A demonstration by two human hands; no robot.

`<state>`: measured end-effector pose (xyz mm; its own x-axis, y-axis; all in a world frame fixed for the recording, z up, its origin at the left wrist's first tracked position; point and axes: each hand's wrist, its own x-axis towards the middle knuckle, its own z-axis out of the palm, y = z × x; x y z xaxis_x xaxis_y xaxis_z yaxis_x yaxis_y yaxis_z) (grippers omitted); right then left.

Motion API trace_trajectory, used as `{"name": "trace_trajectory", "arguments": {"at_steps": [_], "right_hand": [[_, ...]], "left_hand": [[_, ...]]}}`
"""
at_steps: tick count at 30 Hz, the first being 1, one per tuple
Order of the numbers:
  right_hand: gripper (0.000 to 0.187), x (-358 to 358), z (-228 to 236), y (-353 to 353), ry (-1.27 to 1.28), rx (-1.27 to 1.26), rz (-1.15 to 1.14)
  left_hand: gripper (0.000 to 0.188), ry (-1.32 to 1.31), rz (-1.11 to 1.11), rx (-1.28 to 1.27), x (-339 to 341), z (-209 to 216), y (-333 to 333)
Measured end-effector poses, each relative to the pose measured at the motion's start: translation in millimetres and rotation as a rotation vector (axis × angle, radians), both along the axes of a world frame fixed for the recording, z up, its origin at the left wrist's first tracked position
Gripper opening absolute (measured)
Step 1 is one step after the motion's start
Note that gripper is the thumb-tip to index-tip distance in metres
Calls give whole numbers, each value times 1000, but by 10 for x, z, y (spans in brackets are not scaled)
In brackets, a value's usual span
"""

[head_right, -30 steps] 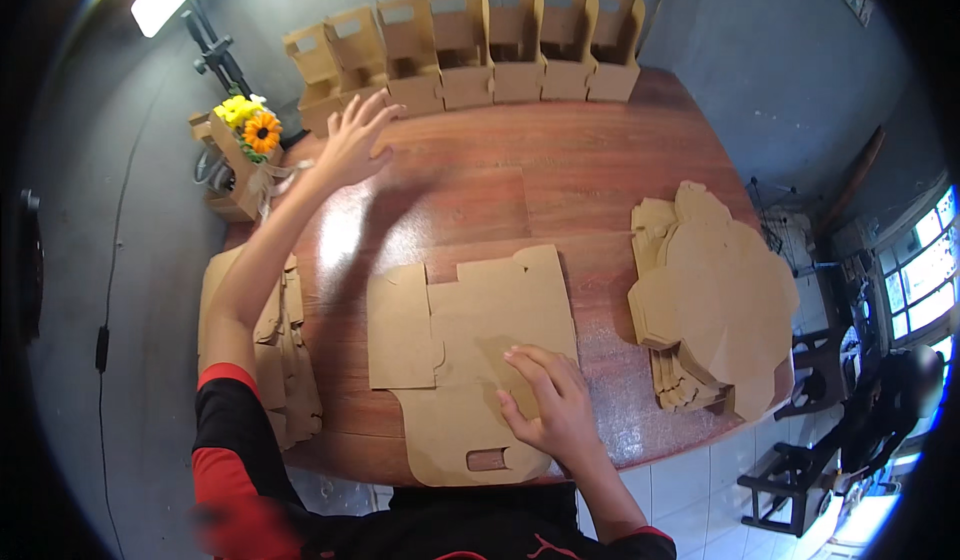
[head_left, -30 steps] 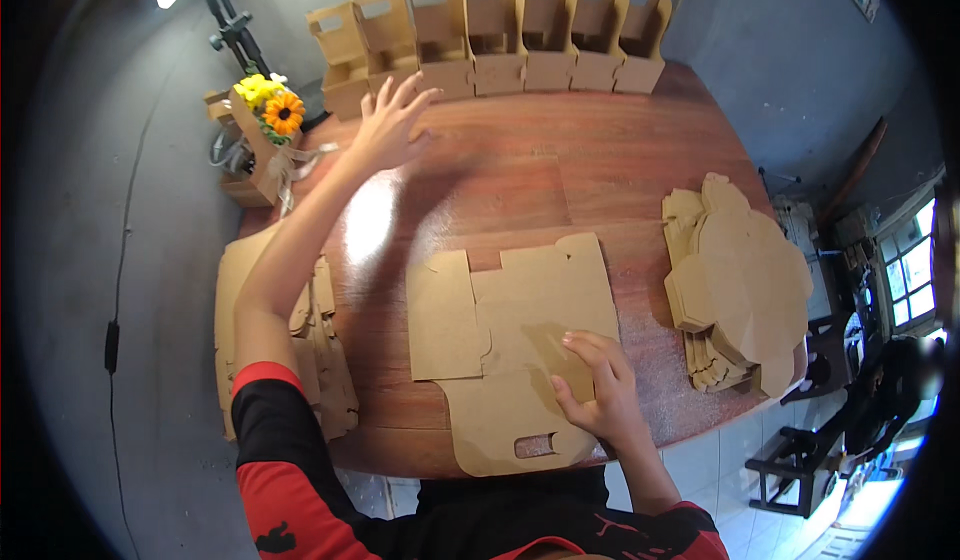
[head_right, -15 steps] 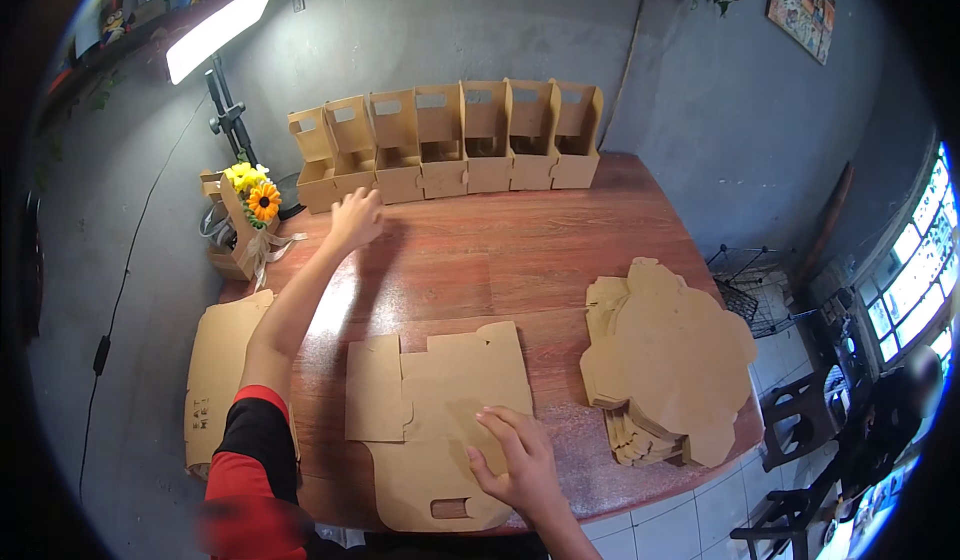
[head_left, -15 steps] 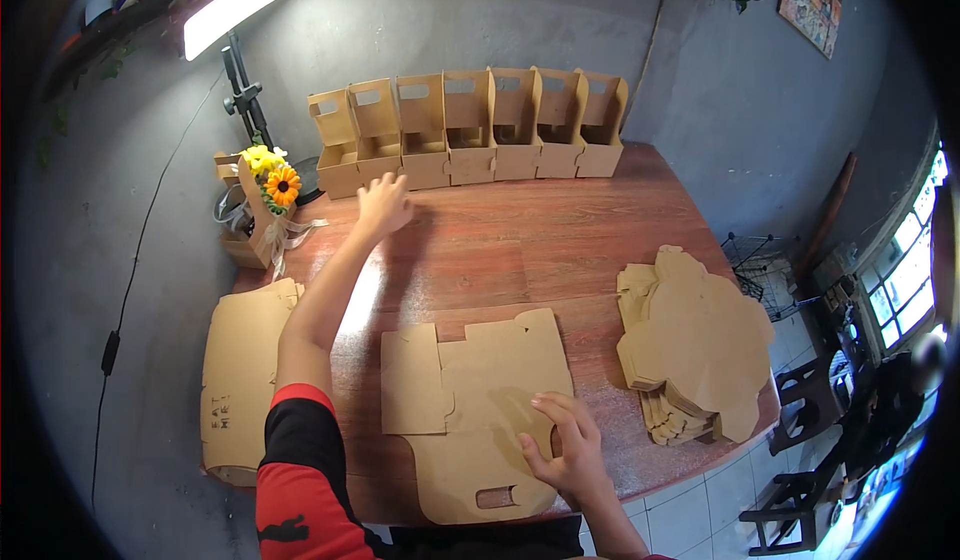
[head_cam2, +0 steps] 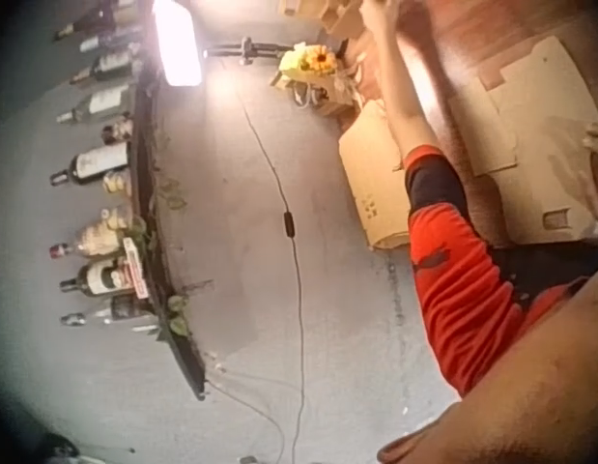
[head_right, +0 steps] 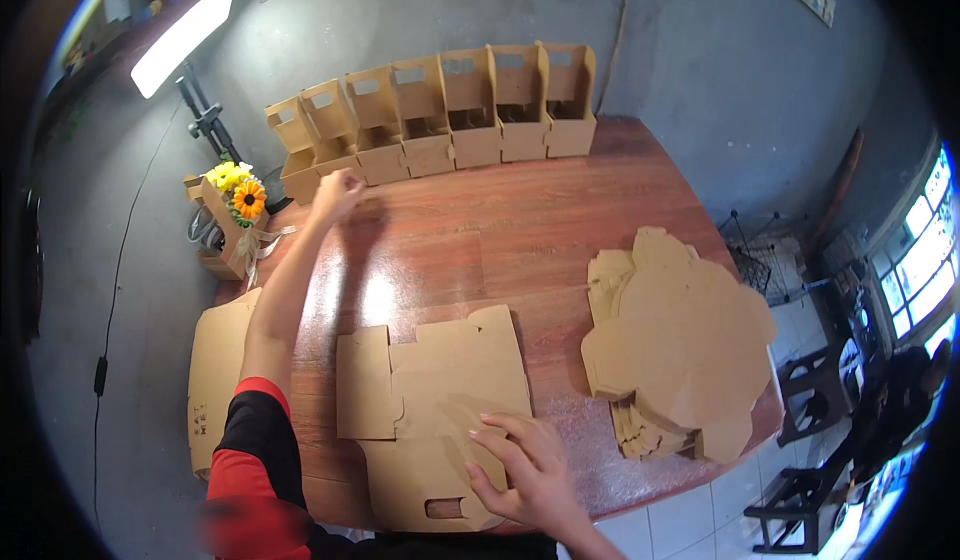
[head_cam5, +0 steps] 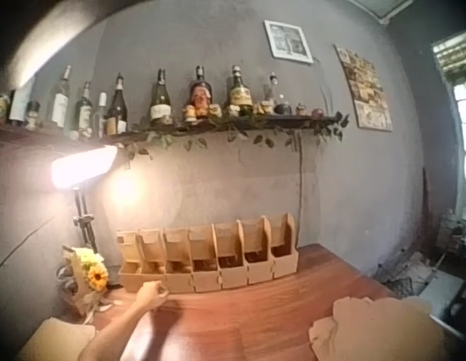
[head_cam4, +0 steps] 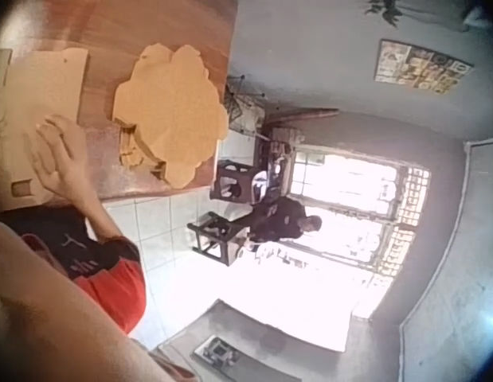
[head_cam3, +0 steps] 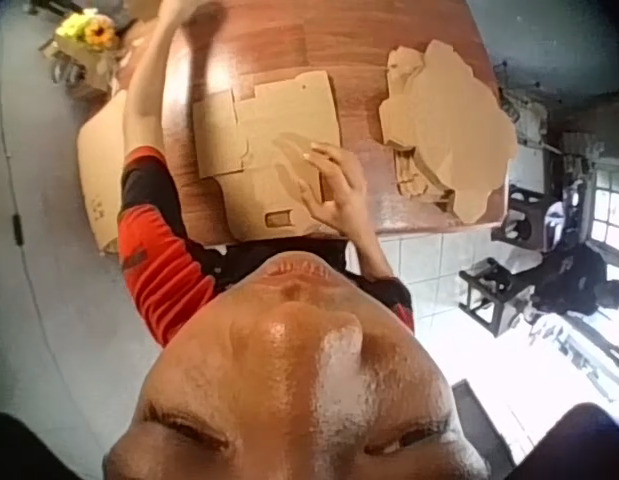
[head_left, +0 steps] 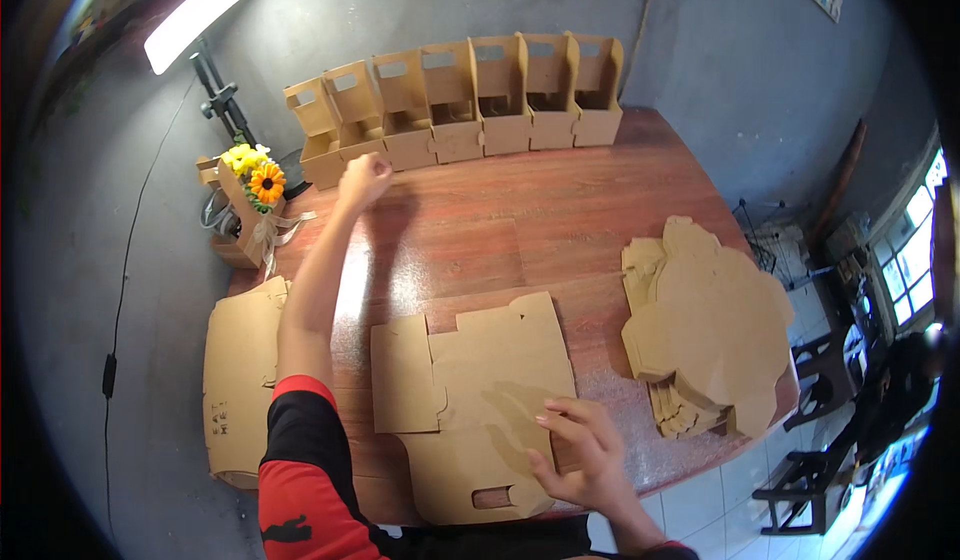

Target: Assembling flat-packed cardboard beverage carriers.

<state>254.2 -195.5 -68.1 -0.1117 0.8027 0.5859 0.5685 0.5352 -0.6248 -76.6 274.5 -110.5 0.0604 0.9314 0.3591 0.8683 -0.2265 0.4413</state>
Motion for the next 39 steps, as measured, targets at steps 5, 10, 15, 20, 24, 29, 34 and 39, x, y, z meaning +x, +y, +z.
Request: {"name": "trace_trajectory", "arguments": {"at_steps": [5,10,15,20,24,29,34,39], "right_hand": [[29,509,662,290,-302,4,-37],[20,831,850,1448,-540,-58,15],[36,217,148,3798,-429,-37,428],[46,-70,-271,4651,-316,-135,214],[45,-244,-247,4900,-184,-53,212],[27,169,-202,4996,-18,-22,-118],[70,1151,-179,5009,245,-32,-853],[98,1555,-311,4972,534,-382,-575]], "left_hand": [[28,142,217,63,-585,148,-140],[39,37,244,-15,-675,-95,82],[62,-15,264,-26,-1400,-219,145],[42,251,217,-73,-495,26,-169],[25,291,-96,86,-254,360,-284],[27,114,-231,106,-228,265,-12],[21,51,-289,131,-273,155,100],[14,66,-471,98,-404,415,-219]]}}
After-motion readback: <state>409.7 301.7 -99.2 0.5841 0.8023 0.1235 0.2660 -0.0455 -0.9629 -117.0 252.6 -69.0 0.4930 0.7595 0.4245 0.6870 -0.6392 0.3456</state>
